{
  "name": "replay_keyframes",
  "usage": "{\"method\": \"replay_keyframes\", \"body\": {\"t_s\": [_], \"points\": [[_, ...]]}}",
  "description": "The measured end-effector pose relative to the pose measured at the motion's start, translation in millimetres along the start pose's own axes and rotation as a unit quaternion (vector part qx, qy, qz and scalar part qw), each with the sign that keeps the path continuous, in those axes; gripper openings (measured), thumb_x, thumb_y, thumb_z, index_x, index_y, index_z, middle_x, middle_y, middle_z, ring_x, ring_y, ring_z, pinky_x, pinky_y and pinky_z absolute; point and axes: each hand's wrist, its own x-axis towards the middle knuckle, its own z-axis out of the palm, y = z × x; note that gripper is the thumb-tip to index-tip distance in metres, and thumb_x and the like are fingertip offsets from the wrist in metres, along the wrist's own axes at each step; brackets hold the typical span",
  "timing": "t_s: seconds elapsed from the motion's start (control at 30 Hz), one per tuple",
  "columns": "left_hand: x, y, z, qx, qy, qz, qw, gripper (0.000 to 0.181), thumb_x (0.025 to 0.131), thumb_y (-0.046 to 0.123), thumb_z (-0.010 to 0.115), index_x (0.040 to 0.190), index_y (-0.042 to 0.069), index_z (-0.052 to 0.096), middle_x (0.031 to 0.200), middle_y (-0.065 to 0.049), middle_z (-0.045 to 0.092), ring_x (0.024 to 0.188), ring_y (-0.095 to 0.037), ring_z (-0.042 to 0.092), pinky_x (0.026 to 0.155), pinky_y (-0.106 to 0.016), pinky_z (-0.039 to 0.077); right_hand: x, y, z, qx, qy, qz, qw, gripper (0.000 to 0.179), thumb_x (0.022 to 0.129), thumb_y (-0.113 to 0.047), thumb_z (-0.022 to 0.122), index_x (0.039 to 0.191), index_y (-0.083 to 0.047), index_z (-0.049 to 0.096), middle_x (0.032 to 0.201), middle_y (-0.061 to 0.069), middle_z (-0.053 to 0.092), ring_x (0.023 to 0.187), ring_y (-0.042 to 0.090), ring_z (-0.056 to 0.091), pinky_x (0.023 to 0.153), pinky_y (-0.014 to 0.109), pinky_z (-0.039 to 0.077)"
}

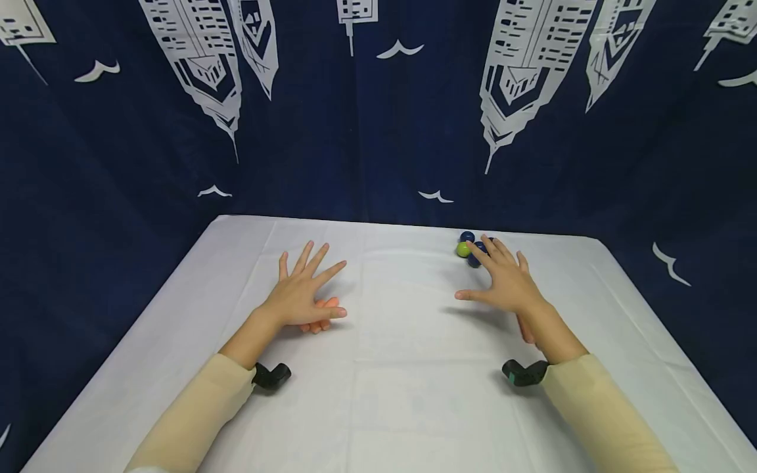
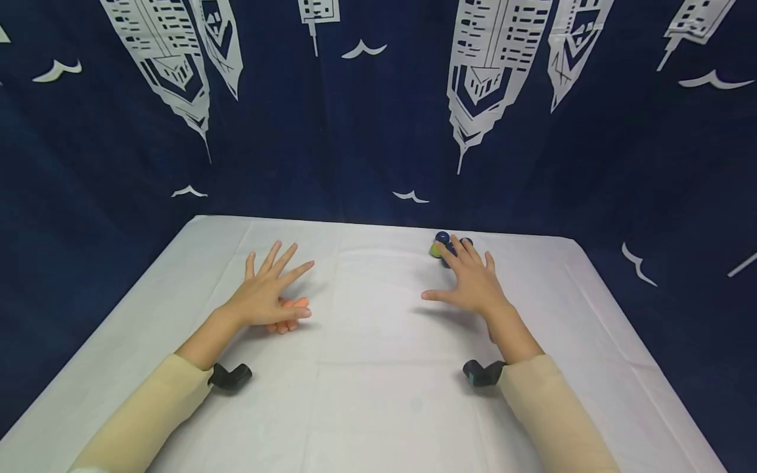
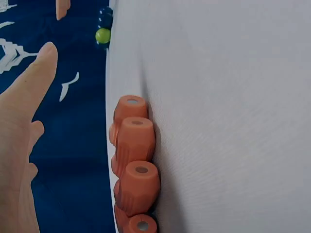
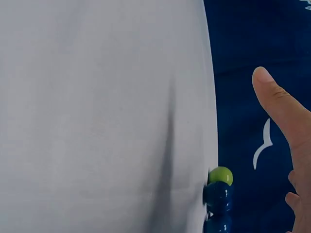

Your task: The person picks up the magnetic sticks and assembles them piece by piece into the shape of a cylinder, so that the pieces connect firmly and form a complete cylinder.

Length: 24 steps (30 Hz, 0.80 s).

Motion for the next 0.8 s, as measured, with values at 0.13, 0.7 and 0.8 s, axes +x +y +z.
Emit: {"method": "replay_keyframes", "body": {"t_s": [0.13, 0.7, 0.8], "points": [[-5.2, 3.3, 1.4, -0.015, 0.002, -0.002, 0.9999, 0.090, 0.081, 0.074, 0.057, 0.154, 0.029, 0.030, 0.163, -0.007, 0.008, 0.148, -0.027, -0.008, 0.106, -0.070, -0.005, 4.2, 7.6, 0.7, 0.015, 0.005, 0.014, 0.9998, 0.109, 0.072, -0.073, 0.068, 0.156, -0.018, 0.024, 0.160, 0.018, 0.013, 0.146, 0.037, 0.006, 0.107, 0.070, 0.001], [-16.4, 32.4, 13.6, -0.061, 0.067, -0.058, 0.9941, 0.054, 0.086, 0.041, 0.069, 0.123, 0.002, 0.064, 0.122, -0.012, 0.064, 0.114, -0.033, 0.059, 0.094, -0.048, 0.046, 33.3, 43.2, 6.1, 0.105, -0.033, 0.093, 0.9896, 0.088, 0.089, -0.044, 0.066, 0.154, -0.005, 0.022, 0.156, 0.028, 0.015, 0.141, 0.050, 0.012, 0.105, 0.072, 0.011], [-18.1, 36.5, 15.2, -0.056, 0.078, -0.072, 0.9928, 0.048, 0.085, 0.036, 0.072, 0.118, 0.002, 0.066, 0.115, -0.012, 0.066, 0.105, -0.032, 0.062, 0.088, -0.045, 0.049, 36.5, 48.8, 7.7, 0.107, -0.036, 0.101, 0.9885, 0.086, 0.090, -0.043, 0.065, 0.154, -0.004, 0.022, 0.156, 0.029, 0.015, 0.141, 0.051, 0.013, 0.105, 0.073, 0.011]]}}
